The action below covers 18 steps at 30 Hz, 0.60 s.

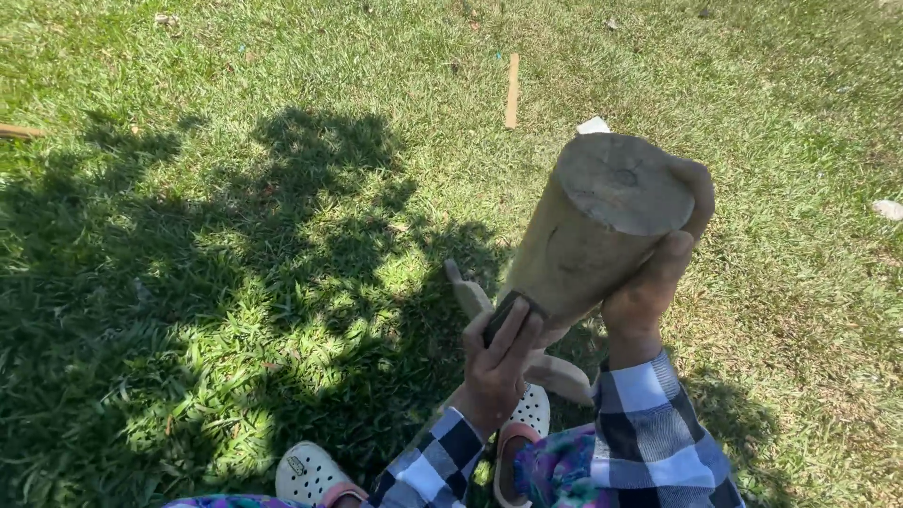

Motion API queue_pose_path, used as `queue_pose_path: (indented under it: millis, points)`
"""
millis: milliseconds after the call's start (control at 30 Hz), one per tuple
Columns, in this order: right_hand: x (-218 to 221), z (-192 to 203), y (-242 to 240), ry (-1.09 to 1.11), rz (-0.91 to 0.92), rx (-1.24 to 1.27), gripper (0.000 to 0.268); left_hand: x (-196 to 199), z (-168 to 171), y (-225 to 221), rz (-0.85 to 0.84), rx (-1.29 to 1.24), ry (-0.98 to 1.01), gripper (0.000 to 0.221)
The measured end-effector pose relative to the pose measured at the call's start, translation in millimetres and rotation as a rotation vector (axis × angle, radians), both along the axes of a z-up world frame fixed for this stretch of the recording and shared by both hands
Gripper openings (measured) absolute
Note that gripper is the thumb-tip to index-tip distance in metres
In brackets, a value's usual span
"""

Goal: The person sands a wooden table leg using a piece of sandpaper.

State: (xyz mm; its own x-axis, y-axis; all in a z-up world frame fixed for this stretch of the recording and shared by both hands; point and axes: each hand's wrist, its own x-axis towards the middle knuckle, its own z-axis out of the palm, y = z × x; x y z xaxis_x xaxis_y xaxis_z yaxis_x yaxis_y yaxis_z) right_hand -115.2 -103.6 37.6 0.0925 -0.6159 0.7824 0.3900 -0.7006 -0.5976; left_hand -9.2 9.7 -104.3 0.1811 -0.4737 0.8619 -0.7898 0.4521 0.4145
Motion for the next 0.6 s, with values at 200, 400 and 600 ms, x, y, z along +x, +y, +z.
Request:
queue_pose_path:
  millis: [200,400,600]
  points:
    - [1.0,15.8,12.0,0.048,-0.078,-0.013,0.071,2.8,57.2,-4.8,-0.079,-0.065,0.088,0.043]
    - [4.3,19.0,15.1,0.115,-0.118,-0.11,0.068,-6.9,10.5,6.8,-0.033,-0.02,0.155,0.04]
    - [1.5,22.6,14.7,0.248,-0.228,-0.186,0.062,-2.6,68.9,0.0,-0.049,-0.088,0.212,0.039]
